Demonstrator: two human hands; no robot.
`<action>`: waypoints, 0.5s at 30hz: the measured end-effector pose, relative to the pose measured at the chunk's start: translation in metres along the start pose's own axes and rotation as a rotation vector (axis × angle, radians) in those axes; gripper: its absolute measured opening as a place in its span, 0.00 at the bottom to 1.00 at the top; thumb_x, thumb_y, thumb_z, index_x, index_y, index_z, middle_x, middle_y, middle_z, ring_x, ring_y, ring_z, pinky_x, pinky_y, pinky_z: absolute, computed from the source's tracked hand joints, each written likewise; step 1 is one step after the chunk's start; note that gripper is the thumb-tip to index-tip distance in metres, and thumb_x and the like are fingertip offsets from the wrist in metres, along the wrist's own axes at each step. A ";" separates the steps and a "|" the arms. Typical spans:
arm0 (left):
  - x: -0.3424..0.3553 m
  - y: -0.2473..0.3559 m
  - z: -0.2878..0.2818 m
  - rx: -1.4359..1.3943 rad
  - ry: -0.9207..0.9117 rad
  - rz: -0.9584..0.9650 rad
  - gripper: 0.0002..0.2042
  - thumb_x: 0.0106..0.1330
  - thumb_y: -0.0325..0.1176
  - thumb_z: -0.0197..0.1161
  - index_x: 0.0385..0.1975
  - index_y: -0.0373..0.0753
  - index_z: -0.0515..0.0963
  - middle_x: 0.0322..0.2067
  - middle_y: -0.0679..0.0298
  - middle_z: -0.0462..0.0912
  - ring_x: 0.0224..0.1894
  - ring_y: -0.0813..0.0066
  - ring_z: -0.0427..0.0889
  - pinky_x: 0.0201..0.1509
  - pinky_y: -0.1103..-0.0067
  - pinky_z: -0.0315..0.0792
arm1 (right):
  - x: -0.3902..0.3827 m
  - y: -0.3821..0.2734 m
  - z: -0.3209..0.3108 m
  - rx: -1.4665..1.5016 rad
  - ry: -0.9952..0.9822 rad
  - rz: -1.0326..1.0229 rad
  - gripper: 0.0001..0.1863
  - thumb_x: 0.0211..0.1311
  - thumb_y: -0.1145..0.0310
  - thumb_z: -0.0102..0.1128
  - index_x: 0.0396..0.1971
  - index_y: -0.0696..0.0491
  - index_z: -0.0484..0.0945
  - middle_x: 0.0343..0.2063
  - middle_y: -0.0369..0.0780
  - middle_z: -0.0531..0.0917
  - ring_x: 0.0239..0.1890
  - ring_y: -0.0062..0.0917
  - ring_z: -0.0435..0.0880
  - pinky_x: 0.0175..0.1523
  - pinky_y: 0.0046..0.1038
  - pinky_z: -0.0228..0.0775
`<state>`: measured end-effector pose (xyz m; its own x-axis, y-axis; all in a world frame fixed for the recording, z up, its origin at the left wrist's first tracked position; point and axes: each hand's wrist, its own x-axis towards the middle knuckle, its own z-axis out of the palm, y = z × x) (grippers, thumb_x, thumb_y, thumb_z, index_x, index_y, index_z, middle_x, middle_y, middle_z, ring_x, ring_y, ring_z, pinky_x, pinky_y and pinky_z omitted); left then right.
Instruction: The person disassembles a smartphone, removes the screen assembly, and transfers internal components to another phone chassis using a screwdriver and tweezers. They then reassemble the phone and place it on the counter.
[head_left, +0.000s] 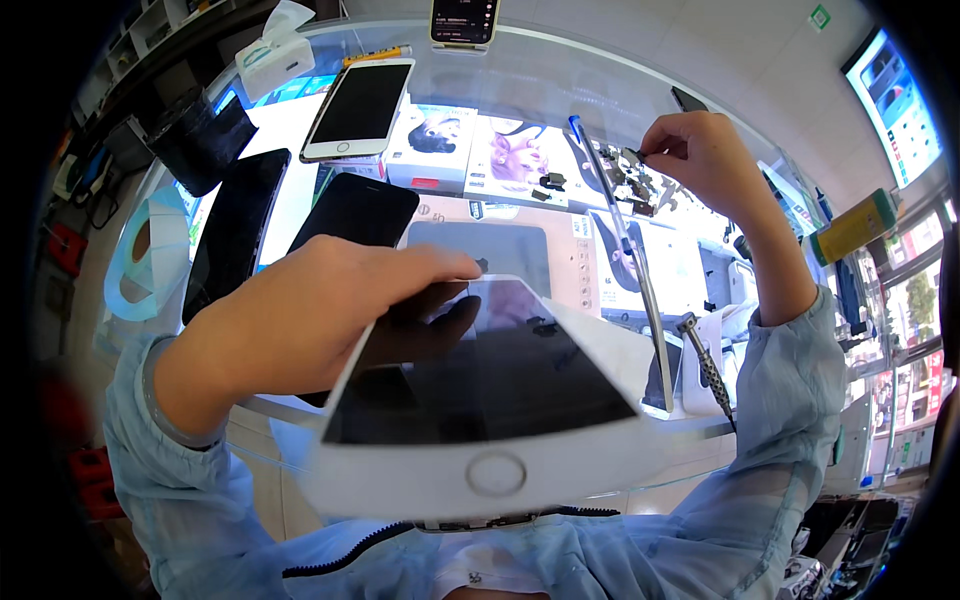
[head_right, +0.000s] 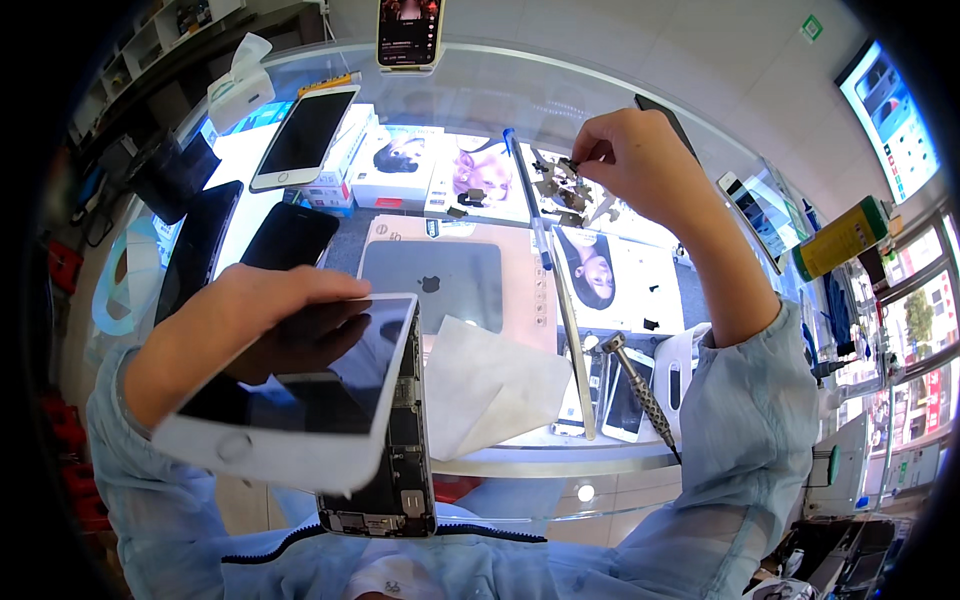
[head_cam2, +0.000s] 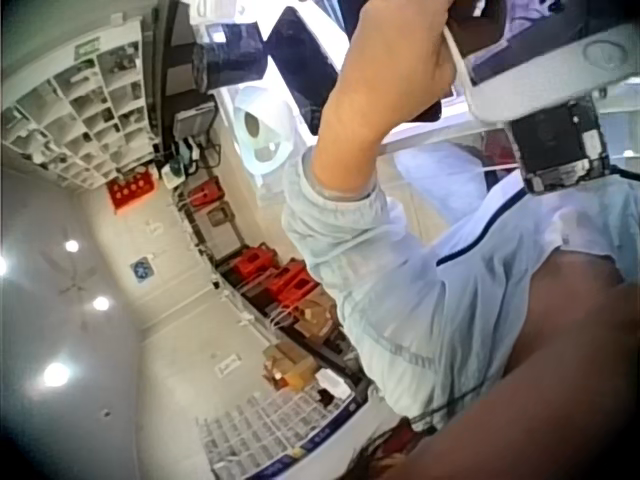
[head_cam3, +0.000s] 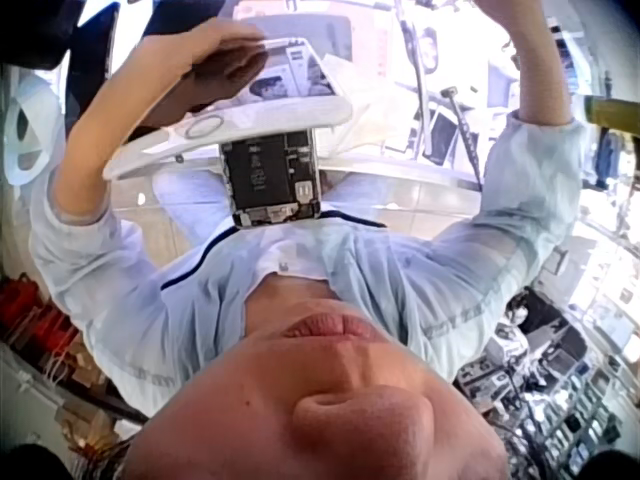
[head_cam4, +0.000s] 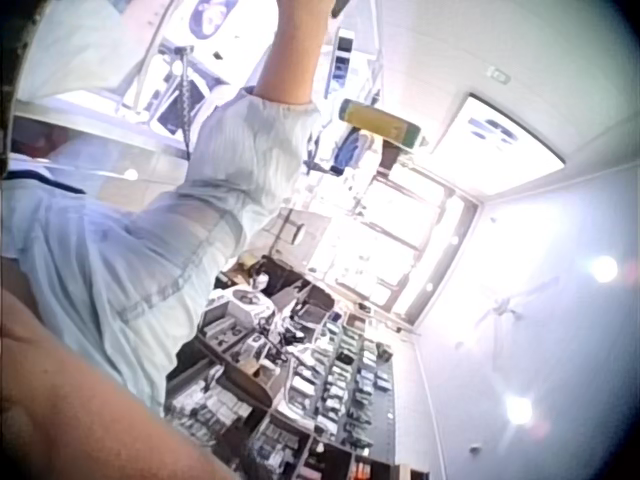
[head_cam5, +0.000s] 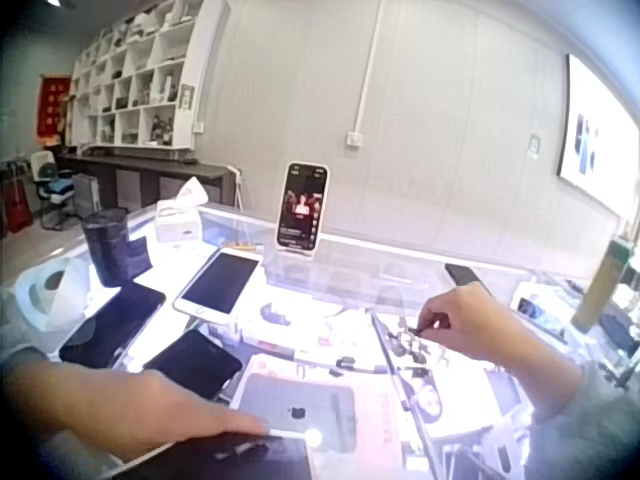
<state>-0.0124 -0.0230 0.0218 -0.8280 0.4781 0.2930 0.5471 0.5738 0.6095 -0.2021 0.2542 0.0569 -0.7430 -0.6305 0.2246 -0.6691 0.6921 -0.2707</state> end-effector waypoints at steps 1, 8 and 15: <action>0.002 0.003 -0.002 -0.061 -0.008 -0.079 0.17 0.51 0.23 0.66 0.42 0.36 0.73 0.27 0.55 0.80 0.27 0.61 0.80 0.32 0.77 0.73 | 0.000 0.000 0.003 -0.022 -0.025 0.006 0.05 0.48 0.78 0.62 0.27 0.59 0.82 0.24 0.43 0.83 0.26 0.26 0.83 0.36 0.22 0.74; 0.005 0.007 -0.023 0.007 -0.137 -0.134 0.09 0.62 0.28 0.58 0.41 0.33 0.73 0.36 0.56 0.79 0.35 0.71 0.81 0.38 0.77 0.75 | -0.002 0.004 0.007 -0.177 0.013 -0.070 0.05 0.47 0.76 0.62 0.27 0.59 0.82 0.24 0.44 0.83 0.25 0.30 0.83 0.36 0.23 0.74; -0.007 -0.002 -0.011 0.087 0.130 -0.031 0.07 0.59 0.27 0.61 0.34 0.31 0.78 0.28 0.54 0.79 0.27 0.63 0.78 0.30 0.74 0.70 | 0.000 -0.035 0.046 0.010 0.090 -0.497 0.08 0.52 0.75 0.62 0.34 0.56 0.81 0.32 0.44 0.83 0.32 0.36 0.82 0.38 0.31 0.74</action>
<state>-0.0089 -0.0350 0.0262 -0.8504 0.3724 0.3718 0.5252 0.6452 0.5549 -0.1780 0.2139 0.0230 -0.3336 -0.8496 0.4084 -0.9423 0.3126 -0.1195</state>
